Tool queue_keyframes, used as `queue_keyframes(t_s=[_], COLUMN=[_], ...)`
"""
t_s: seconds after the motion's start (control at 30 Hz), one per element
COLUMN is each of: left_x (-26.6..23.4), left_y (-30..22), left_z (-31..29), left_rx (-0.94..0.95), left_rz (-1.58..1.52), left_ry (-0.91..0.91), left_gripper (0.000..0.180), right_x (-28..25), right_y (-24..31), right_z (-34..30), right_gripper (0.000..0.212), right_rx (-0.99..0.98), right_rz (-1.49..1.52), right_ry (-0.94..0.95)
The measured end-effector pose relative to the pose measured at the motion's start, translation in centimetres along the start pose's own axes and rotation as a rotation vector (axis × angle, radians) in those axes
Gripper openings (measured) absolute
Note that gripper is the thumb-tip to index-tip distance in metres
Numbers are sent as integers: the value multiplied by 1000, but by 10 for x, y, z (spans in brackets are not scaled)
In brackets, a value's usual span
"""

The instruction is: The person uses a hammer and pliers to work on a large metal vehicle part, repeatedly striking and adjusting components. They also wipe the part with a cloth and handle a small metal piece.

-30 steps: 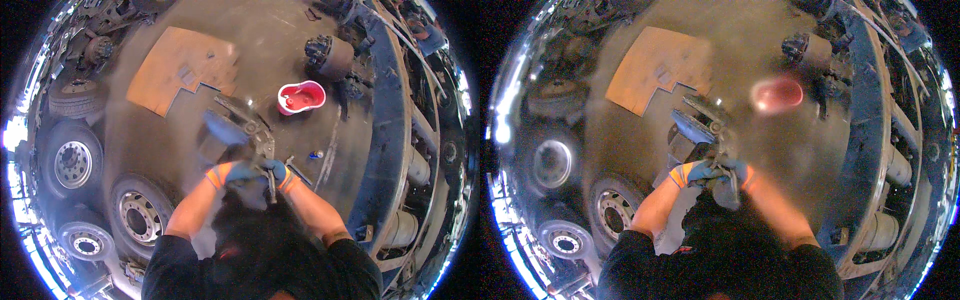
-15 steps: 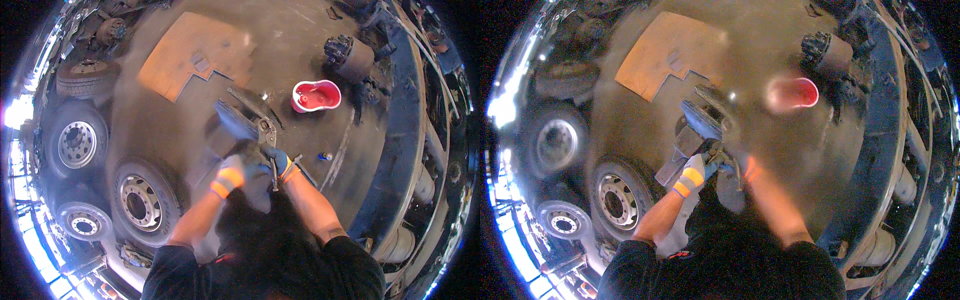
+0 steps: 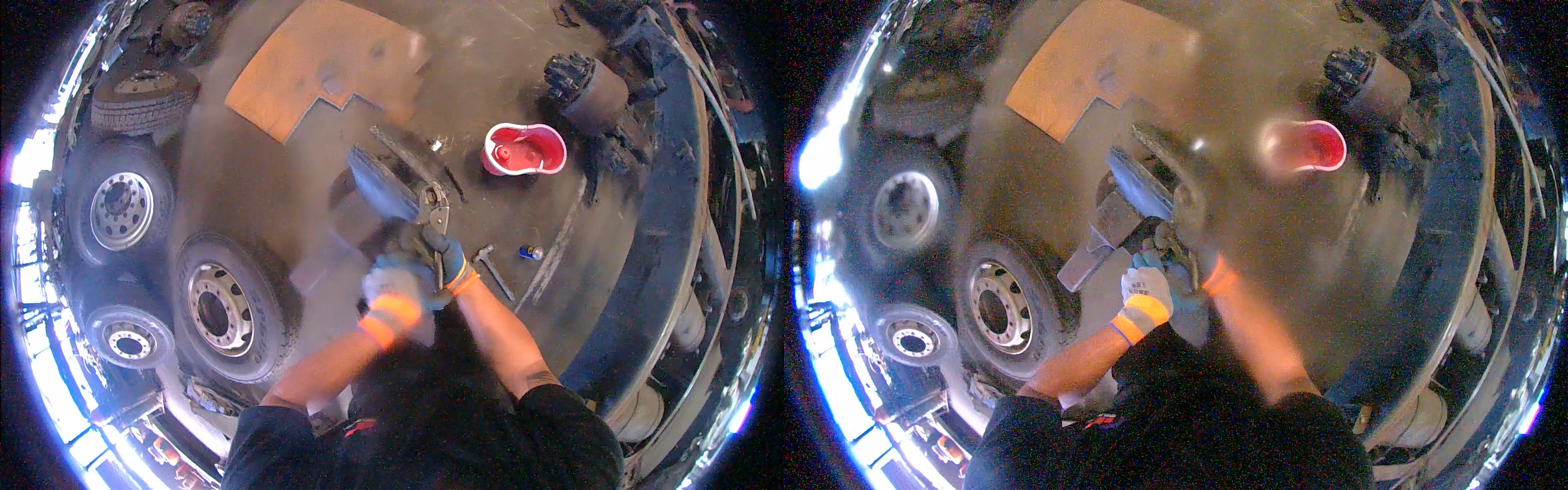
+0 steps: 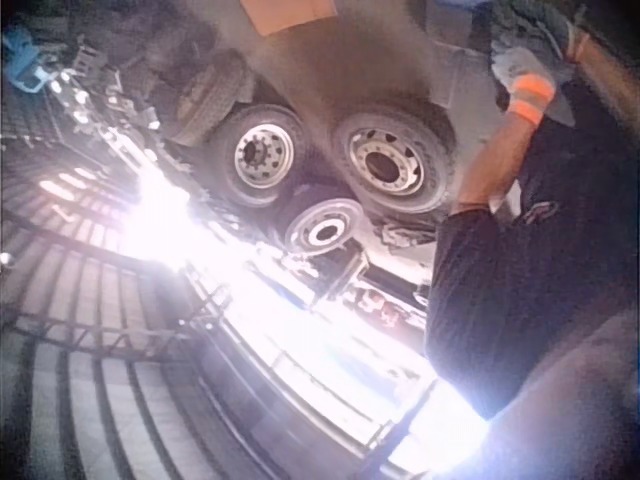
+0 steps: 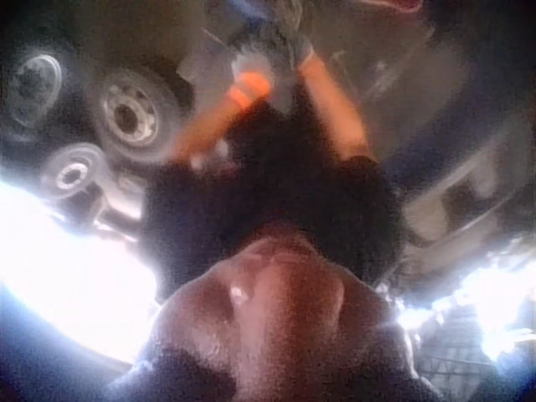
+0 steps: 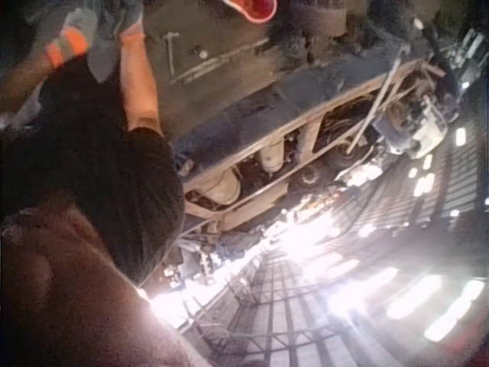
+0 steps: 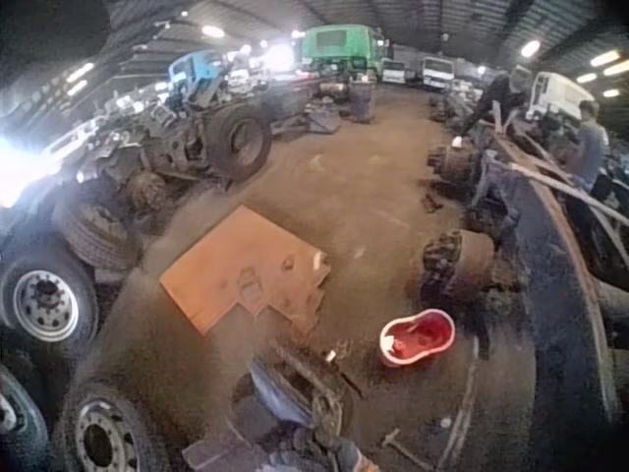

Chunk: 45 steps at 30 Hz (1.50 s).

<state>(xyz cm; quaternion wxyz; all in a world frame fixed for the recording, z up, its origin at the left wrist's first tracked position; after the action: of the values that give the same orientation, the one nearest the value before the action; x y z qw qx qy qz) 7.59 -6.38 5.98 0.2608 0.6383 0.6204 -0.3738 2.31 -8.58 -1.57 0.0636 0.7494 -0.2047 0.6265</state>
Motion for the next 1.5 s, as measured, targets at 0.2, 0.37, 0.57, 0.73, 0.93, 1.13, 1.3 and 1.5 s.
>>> queue_keyframes(t_s=[0.2, 0.37, 0.57, 0.73, 0.93, 1.13, 1.3, 1.5], left_x=[7, 32, 30, -60, 22, 124, 113, 111], left_y=[-16, -31, 15, -18, -58, -77, -108, -36], left_z=[3, 12, 12, -66, -55, -18, -21, -31], left_rx=[-105, -109, 159, 98, -2, -229, 15, -414], left_rz=[-104, -240, -658, -201, -732, -2263, -3141, -2100], left_ry=[24, -26, -331, -889, -688, -521, 23, -576], left_gripper=[26, 27, 31, 32, 20, 36, 34, 50], right_x=[-16, 33, -4, 9, -1, 16, 39, 35], right_y=[12, 19, 24, 19, 14, 14, 14, 11], right_z=[-18, -33, -20, -6, 9, 4, 3, 9], right_gripper=[39, 36, 31, 33, 37, 35, 35, 28], right_rx=[79, 208, 84, -75, -104, -128, -121, -132], right_rz=[-51, -189, -233, -195, -162, -249, -256, -114], right_ry=[-140, -264, -166, -92, 97, -17, 221, 107])
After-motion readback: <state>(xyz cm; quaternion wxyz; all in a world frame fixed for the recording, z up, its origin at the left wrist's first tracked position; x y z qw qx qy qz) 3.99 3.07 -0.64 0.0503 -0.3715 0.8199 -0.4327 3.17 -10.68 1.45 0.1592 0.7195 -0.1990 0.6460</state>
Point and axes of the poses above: each hand's wrist, its own z-axis towards the middle knuckle, its own x-axis out of the palm, y = z × x, the point moved 9 cm from there along z, towards the middle knuckle, and after that the axes turned 15 degrees about x, right-handed, at the moved point
